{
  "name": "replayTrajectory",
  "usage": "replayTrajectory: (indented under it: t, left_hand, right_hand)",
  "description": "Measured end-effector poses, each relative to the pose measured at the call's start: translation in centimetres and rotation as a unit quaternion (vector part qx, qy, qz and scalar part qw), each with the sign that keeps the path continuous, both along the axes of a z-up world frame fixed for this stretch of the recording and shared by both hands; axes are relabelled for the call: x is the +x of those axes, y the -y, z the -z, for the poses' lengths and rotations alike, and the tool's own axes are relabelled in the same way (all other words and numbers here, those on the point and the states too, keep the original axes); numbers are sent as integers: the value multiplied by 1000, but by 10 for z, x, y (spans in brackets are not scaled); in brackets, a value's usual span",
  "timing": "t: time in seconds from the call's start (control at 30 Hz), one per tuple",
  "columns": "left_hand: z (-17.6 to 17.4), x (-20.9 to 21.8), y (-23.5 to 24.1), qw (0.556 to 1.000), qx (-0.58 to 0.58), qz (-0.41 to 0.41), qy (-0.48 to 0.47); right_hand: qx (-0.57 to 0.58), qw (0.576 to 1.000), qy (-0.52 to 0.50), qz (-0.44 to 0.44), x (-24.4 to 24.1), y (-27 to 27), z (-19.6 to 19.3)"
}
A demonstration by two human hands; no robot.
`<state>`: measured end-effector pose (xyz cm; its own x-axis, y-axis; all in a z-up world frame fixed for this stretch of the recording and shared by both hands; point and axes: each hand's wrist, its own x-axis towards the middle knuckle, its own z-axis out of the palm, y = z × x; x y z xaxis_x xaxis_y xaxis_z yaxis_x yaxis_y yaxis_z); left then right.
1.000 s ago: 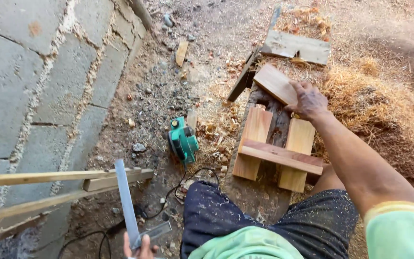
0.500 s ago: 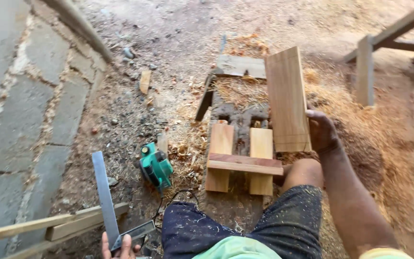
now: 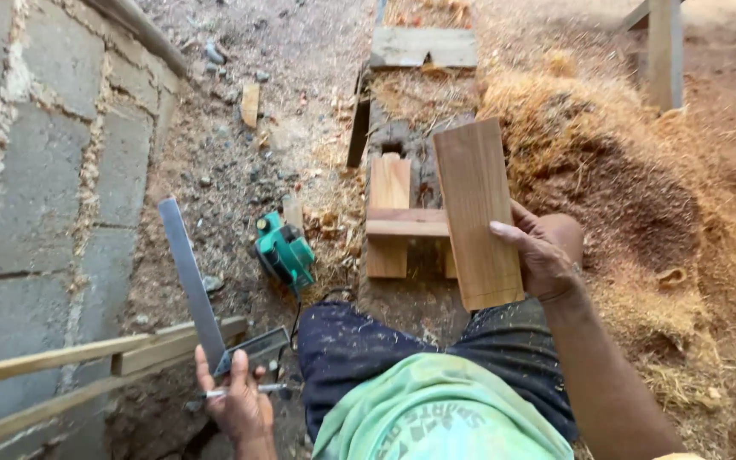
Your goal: The person sits on the ground and uses a try square and a marker to draw lines on several small wooden planks. They repeatedly position the square on the wood, draw a line, and then move to the next plank.
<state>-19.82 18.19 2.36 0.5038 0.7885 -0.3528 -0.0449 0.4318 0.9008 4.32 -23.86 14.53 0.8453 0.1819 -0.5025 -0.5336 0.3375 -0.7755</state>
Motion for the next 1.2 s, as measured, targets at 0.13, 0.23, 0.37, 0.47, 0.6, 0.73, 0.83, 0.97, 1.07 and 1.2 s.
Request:
replayTrajectory:
  t: [0.13, 0.23, 0.37, 0.47, 0.6, 0.73, 0.83, 0.97, 1.07, 1.2]
  left_hand:
    - [-12, -1, 3, 1000, -22, 0, 3]
    - [-18, 4, 6, 1000, -29, -1, 0]
    - [-18, 10, 8, 1000, -27, 6, -8]
    - [-28, 16, 11, 1000, -13, 20, -17]
    - [-30, 21, 13, 1000, 3, 20, -20]
    - [-30, 24, 16, 1000, 1, 23, -8]
    - [-36, 27, 18, 1000, -5, 24, -2]
    - [-34, 29, 22, 999, -22, 18, 21]
    - [-47, 46, 33, 999, -34, 22, 28]
    - [-52, 70, 50, 997, -53, 31, 39]
  right_hand:
    - [-139, 974, 104, -142, -19, -8, -23]
    - [-347, 882, 213, -236, -31, -17, -21]
    - [-494, 704, 416, -297, -38, -29, -1]
    - [-528, 645, 458, -308, -33, -40, 15]
    - [-544, 601, 497, -311, -27, -47, 33]
    - [-584, 556, 489, -333, -22, -49, 46]
    - [-593, 547, 496, -323, -24, -45, 55]
    - [-650, 508, 478, -303, -32, -45, 58]
    - [-667, 498, 468, -298, -32, -41, 66]
    - [-673, 482, 485, -282, -28, -39, 69]
